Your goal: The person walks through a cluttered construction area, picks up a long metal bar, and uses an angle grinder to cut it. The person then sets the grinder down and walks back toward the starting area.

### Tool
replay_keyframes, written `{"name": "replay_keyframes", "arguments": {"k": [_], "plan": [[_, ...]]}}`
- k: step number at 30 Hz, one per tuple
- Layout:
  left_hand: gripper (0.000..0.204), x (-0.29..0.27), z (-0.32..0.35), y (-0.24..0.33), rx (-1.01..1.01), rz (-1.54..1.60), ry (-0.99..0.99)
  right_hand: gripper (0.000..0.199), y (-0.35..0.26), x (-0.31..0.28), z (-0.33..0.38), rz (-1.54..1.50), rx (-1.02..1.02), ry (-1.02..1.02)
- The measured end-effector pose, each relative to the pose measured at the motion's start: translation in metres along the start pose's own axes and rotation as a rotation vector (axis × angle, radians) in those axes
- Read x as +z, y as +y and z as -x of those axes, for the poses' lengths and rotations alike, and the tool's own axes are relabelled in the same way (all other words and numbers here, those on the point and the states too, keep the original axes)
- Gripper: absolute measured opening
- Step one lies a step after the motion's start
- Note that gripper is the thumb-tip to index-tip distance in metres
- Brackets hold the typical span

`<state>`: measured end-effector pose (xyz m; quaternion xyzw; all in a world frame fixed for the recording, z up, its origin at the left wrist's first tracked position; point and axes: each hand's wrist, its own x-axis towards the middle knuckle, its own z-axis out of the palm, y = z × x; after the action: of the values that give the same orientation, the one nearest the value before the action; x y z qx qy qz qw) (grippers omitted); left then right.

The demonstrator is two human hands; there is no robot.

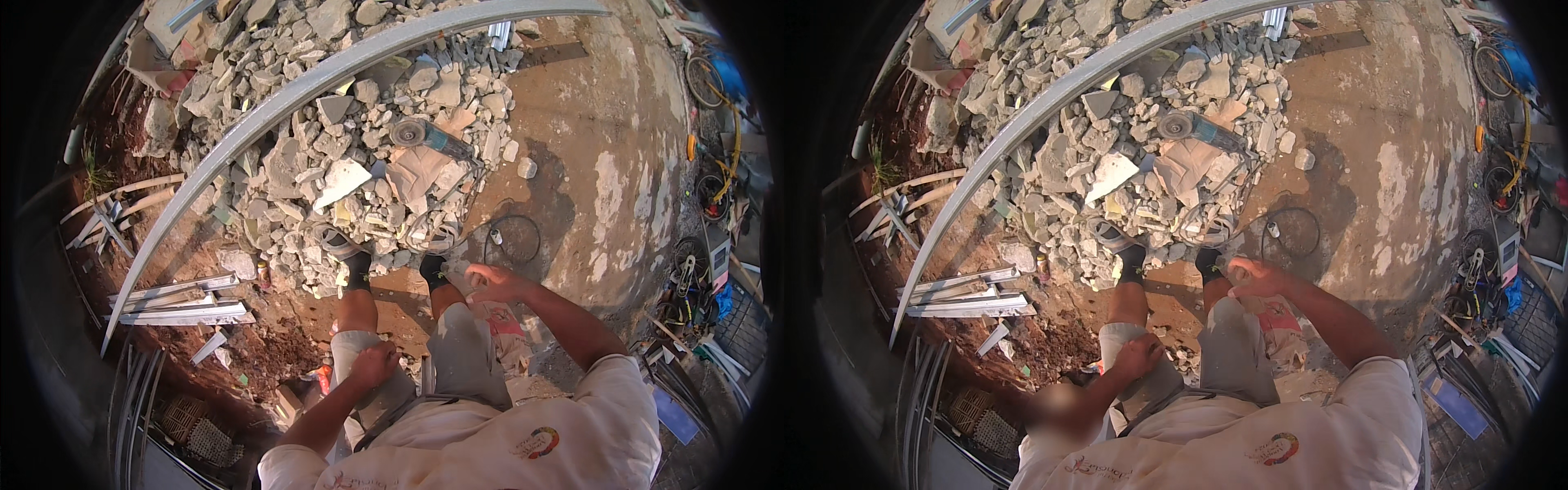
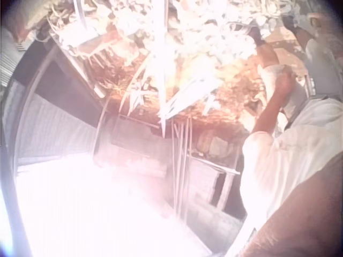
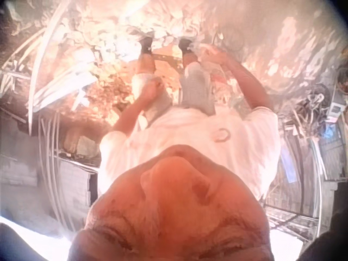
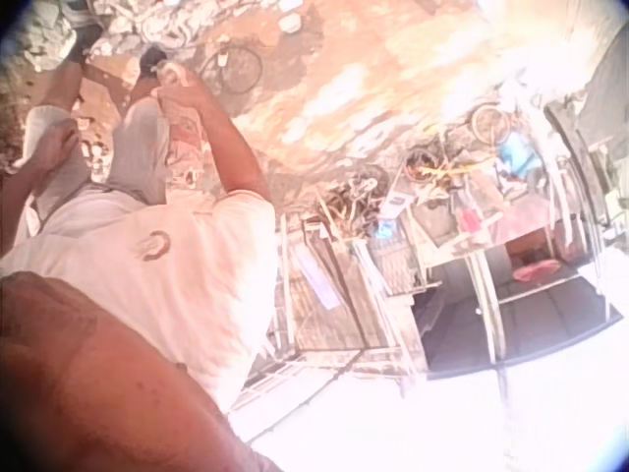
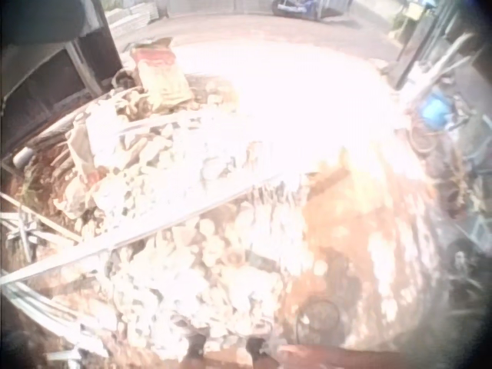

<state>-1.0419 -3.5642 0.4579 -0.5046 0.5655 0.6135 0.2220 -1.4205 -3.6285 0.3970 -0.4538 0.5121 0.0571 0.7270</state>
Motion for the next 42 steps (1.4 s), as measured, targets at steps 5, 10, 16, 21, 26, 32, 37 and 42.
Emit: {"name": "replay_keyframes", "arguments": {"k": [5,10,16,21,26,32,37,42], "plan": [[0.019,0.012,-0.011,-0.017,-0.021,0.141,0.095,0.075,0.038,-0.130,-0.188,0.348,0.011,0.825],[0.015,0.008,-0.004,-0.020,-0.034,0.261,0.118,0.078,0.053,-0.171,-0.291,0.476,0.021,0.952],[0.014,0.019,-0.009,-0.027,0.053,0.323,0.152,0.078,0.045,-0.172,-0.323,0.533,0.051,0.906],[0.028,-0.045,-0.057,-0.036,0.207,0.001,0.367,0.077,0.042,-0.163,-0.298,0.292,0.048,0.817],[0.084,-0.241,-0.194,-0.069,0.212,-0.449,1.073,0.077,0.051,-0.120,-0.247,0.074,0.042,0.847],[0.095,-0.405,-0.271,-0.067,-0.024,-0.832,1.142,0.074,0.088,-0.049,-0.192,-0.222,-0.086,0.921],[0.071,-0.445,-0.294,-0.077,0.002,-0.802,1.060,0.076,0.090,-0.010,-0.157,-0.492,0.053,0.786],[0.065,-0.460,-0.286,-0.061,-0.079,-0.803,0.904,0.074,0.077,0.014,-0.141,-0.504,0.137,0.812]]}}
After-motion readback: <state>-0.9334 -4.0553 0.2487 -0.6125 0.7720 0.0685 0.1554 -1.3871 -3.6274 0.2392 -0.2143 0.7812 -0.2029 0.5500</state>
